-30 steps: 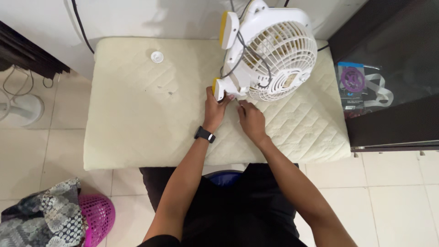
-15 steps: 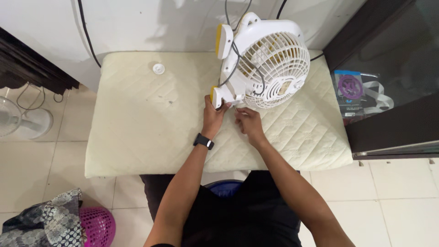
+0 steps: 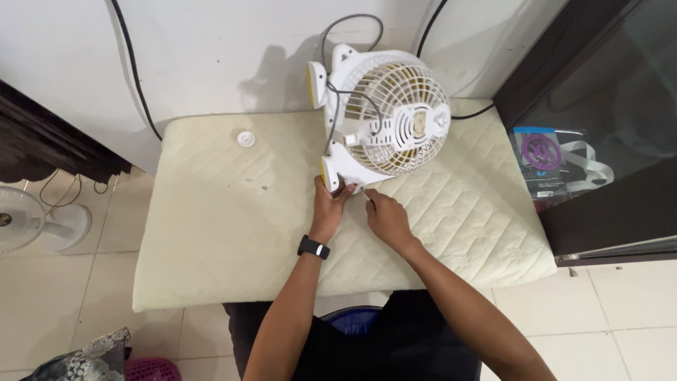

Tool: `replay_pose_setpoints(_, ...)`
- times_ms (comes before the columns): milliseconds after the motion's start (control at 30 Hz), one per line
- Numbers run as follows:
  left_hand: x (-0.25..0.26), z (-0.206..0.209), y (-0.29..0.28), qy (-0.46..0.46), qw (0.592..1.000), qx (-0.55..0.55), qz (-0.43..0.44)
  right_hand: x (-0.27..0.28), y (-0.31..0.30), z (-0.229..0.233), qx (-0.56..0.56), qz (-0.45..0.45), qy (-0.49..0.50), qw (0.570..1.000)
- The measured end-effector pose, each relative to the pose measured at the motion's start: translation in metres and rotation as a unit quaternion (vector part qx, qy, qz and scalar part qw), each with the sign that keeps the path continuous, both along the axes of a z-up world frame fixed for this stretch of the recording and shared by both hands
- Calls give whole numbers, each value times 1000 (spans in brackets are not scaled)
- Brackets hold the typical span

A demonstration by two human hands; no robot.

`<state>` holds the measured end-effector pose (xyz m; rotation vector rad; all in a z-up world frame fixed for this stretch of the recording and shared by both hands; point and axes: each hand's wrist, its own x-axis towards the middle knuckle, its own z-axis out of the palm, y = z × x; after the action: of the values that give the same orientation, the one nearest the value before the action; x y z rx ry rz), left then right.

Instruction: The person uses a screwdriver to remove screws from the base of a white electric fan placed on a mattress. The person loosens and removes several screws from different positions on the fan's base while holding the fan steady.

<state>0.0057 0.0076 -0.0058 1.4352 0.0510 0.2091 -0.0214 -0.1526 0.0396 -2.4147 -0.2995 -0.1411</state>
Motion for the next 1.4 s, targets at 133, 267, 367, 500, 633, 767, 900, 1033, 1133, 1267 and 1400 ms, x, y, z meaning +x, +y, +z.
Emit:
replay_pose_setpoints(133,0,1,1,-13,999,-37,-22,3,1,2,-45,17,-22,999)
replay_pose_setpoints(267,-3,4,1,-15,999,-29,-18,6,0,7,-28,9,8,1000)
replay_pose_setpoints(367,-2,8,0,-20,999,-33,-16,3,2,11,-39,9,2,999)
replay_pose_setpoints(500,-1,7,1,-11,999,-48,-15,-3,6,16,-49,8,-16,999)
replay_pose_setpoints(633,0,3,1,-7,999,-40,-9,-2,4,23,-63,22,-24,997)
replay_pose_setpoints(767,2,-1,1,5,999,-38,-5,1,2,27,-71,27,-46,996)
replay_pose_setpoints(900,2,-2,2,-6,999,-43,-15,5,3,23,-112,45,-71,990)
replay_pose_setpoints(1033,1,-2,3,0,999,-36,-17,10,1,18,-139,57,-60,987)
replay_pose_setpoints(1133,2,0,2,5,998,-61,-22,12,1,17,-144,56,-59,986)
replay_pose_setpoints(1267,2,0,3,10,998,-55,-22,9,1,18,-126,53,-63,989)
replay_pose_setpoints(1400,2,-2,2,5,999,-51,-16,6,1,23,-115,45,-68,990)
